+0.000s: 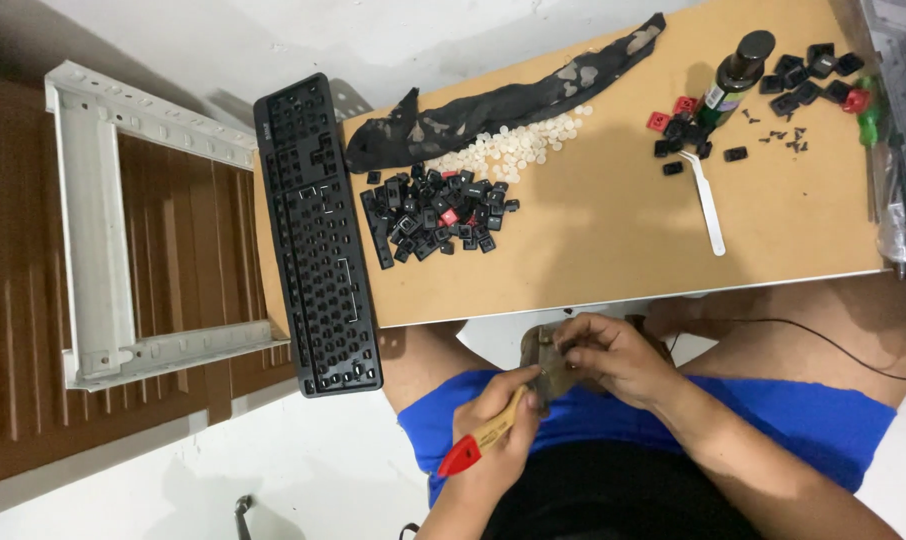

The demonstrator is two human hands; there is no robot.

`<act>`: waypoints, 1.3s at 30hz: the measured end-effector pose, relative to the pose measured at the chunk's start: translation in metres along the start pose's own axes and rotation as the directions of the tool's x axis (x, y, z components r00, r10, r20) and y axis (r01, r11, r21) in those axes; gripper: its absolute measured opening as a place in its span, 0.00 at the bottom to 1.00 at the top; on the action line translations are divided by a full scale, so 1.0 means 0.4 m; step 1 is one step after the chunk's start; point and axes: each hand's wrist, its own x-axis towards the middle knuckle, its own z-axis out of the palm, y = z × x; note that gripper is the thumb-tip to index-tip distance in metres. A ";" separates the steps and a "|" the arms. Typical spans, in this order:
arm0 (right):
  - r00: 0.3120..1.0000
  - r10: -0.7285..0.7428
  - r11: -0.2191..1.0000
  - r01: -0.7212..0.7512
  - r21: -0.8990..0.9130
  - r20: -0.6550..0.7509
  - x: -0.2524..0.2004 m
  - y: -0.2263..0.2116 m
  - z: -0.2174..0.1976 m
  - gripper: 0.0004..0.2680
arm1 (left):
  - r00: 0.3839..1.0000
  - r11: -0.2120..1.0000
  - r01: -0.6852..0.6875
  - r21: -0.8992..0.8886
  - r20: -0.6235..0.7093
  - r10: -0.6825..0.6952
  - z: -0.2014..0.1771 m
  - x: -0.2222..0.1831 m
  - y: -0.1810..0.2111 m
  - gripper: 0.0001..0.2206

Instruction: The person is cleaning individual mechanical keyboard keycaps using a paintbrush on a workbench.

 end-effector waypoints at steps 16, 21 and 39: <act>0.927 0.303 0.952 -0.307 0.016 -0.221 -0.003 -0.073 0.115 0.13 | 0.995 0.976 0.059 0.209 0.063 -0.074 -0.013 0.008 -0.044 0.08; 0.927 0.305 0.952 -0.305 0.034 -0.220 -0.002 -0.049 0.094 0.14 | 0.994 0.992 -0.016 0.124 0.113 0.002 -0.018 0.022 -0.036 0.07; 0.952 -0.180 0.529 -0.119 -0.840 -0.249 0.050 -0.287 0.262 0.12 | 0.977 0.987 0.104 -0.126 0.199 -0.077 -0.024 -0.036 -0.190 0.11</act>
